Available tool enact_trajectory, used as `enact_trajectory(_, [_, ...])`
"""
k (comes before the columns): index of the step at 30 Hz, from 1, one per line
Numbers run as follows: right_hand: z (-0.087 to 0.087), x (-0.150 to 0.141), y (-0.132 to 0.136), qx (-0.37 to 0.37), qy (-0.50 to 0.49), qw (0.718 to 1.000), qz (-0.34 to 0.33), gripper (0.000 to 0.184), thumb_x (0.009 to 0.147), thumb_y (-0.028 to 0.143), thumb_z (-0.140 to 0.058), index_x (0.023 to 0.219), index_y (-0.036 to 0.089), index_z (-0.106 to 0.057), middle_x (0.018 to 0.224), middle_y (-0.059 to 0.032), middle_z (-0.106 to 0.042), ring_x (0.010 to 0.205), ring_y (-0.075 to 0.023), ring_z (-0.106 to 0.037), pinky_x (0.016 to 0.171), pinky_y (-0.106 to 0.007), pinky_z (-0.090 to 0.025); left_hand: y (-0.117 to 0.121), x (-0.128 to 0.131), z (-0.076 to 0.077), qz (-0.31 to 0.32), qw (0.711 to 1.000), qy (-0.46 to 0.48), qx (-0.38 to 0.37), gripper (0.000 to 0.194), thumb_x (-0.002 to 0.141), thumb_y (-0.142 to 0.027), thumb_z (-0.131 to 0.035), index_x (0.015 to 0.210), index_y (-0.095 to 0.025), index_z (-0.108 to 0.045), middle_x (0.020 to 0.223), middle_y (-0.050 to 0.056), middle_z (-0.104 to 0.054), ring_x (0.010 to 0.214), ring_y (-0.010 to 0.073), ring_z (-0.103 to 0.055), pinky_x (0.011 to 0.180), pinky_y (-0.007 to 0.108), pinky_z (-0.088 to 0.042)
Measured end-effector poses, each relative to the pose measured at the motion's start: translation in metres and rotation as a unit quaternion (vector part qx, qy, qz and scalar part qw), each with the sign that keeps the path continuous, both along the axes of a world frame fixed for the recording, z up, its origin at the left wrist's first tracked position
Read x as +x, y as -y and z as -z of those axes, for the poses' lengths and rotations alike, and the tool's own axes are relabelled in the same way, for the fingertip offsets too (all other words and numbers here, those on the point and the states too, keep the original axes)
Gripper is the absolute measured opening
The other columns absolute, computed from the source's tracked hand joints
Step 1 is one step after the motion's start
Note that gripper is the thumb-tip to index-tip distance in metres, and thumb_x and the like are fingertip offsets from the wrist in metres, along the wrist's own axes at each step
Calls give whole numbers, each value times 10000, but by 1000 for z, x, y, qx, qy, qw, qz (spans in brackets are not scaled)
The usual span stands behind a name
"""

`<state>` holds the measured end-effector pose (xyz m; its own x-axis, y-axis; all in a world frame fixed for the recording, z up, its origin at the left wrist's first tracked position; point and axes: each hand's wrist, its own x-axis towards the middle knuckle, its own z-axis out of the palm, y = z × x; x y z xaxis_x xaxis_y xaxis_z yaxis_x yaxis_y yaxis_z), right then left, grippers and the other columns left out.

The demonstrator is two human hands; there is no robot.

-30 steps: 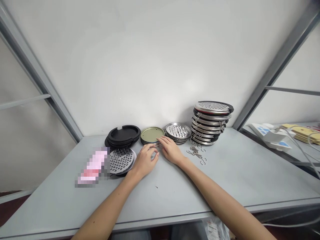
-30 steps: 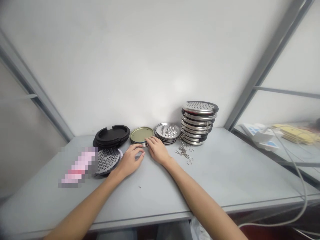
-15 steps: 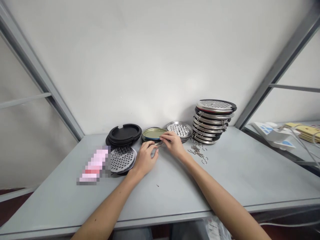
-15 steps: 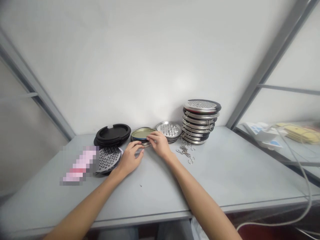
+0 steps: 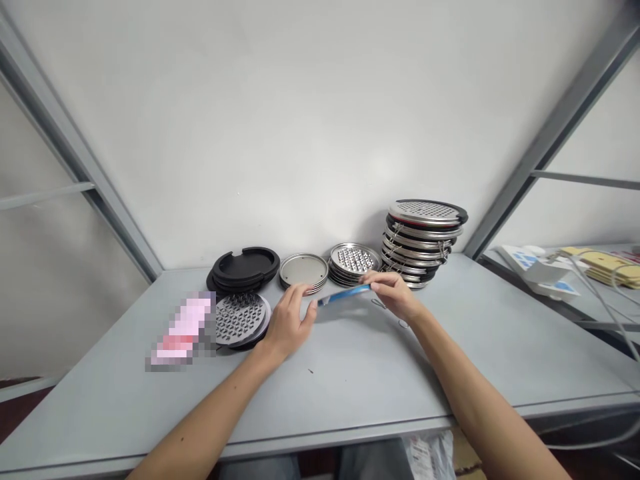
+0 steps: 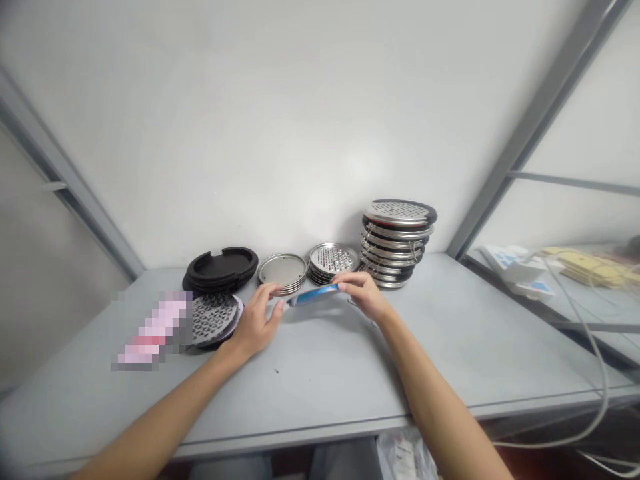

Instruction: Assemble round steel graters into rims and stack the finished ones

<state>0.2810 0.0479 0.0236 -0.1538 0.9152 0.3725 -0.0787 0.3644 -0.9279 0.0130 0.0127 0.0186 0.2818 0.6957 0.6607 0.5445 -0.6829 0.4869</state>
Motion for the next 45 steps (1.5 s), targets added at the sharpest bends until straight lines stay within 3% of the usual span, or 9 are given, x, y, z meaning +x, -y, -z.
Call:
enact_trajectory(9, [-11, -34, 26, 41, 235, 952, -194, 136, 683, 295, -762, 787, 206, -763, 828, -44, -678, 783, -180, -605, 769, -327, -478, 2, -18, -3, 70, 985, -151, -51, 318, 972, -260, -331, 909, -198, -637, 895, 52, -663, 897, 201, -598, 856, 360, -454])
enact_trajectory(14, [-10, -45, 33, 14, 312, 928, -205, 183, 676, 293, -743, 814, 173, -741, 808, -39, -685, 724, -162, -588, 683, -279, -470, 2, -21, 2, 71, 982, -156, -82, 221, 933, -247, -424, 923, -188, -637, 905, 49, -658, 877, 190, -594, 811, 325, -469])
enact_trajectory(19, [0, -39, 19, 70, 282, 957, 19, 198, 820, 320, -580, 879, 170, -696, 912, -74, -700, 879, -215, -624, 837, -352, -473, 4, -18, 6, 84, 977, -172, -91, 174, 903, -218, -478, 950, -179, -641, 931, 55, -665, 900, 199, -591, 843, 333, -465])
enact_trajectory(23, [17, -29, 4, 156, 351, 885, 263, 264, 835, 305, -538, 1021, 165, -662, 1072, -127, -633, 1031, -277, -562, 942, -438, -426, 5, -16, 9, 87, 978, -171, -84, 168, 899, -209, -483, 952, -180, -640, 943, 56, -664, 914, 200, -586, 869, 343, -463])
enact_trajectory(26, [27, -27, -1, 165, 386, 850, 318, 338, 834, 294, -529, 1131, 154, -610, 1104, -143, -613, 1054, -292, -542, 955, -452, -422, 7, -14, 12, 92, 978, -170, -80, 161, 892, -202, -494, 954, -177, -640, 943, 57, -659, 920, 198, -583, 876, 342, -466])
enact_trajectory(31, [31, -35, 3, 149, 362, 870, 299, 435, 834, 282, -527, 1245, 140, -508, 1052, -134, -637, 984, -267, -584, 919, -436, -451, 10, -11, 14, 96, 978, -171, -76, 149, 882, -191, -507, 936, -170, -644, 928, 57, -657, 910, 199, -583, 865, 346, -475])
enact_trajectory(35, [32, -45, 9, 144, 365, 901, 186, 396, 850, 256, -510, 1236, 170, -519, 1024, -105, -647, 940, -229, -605, 872, -388, -479, 5, -15, 3, 88, 984, -151, -46, 164, 886, -191, -501, 973, -173, -639, 976, 67, -649, 941, 202, -580, 886, 357, -470])
enact_trajectory(40, [34, -54, 13, 178, 422, 885, 89, 217, 839, 233, -538, 1001, 189, -676, 1075, -108, -628, 997, -238, -570, 916, -401, -453, -8, -26, -17, 29, 998, -56, -12, 171, 908, -211, -479, 974, -185, -635, 983, 63, -643, 944, 185, -595, 864, 331, -480])
enact_trajectory(45, [33, -50, 9, 174, 449, 871, 99, 195, 829, 205, -541, 947, 174, -694, 1029, -104, -658, 973, -246, -573, 904, -405, -446, -6, -29, -19, 24, 997, -63, -32, 177, 911, -230, -478, 981, -189, -635, 999, 60, -645, 960, 183, -603, 870, 318, -484])
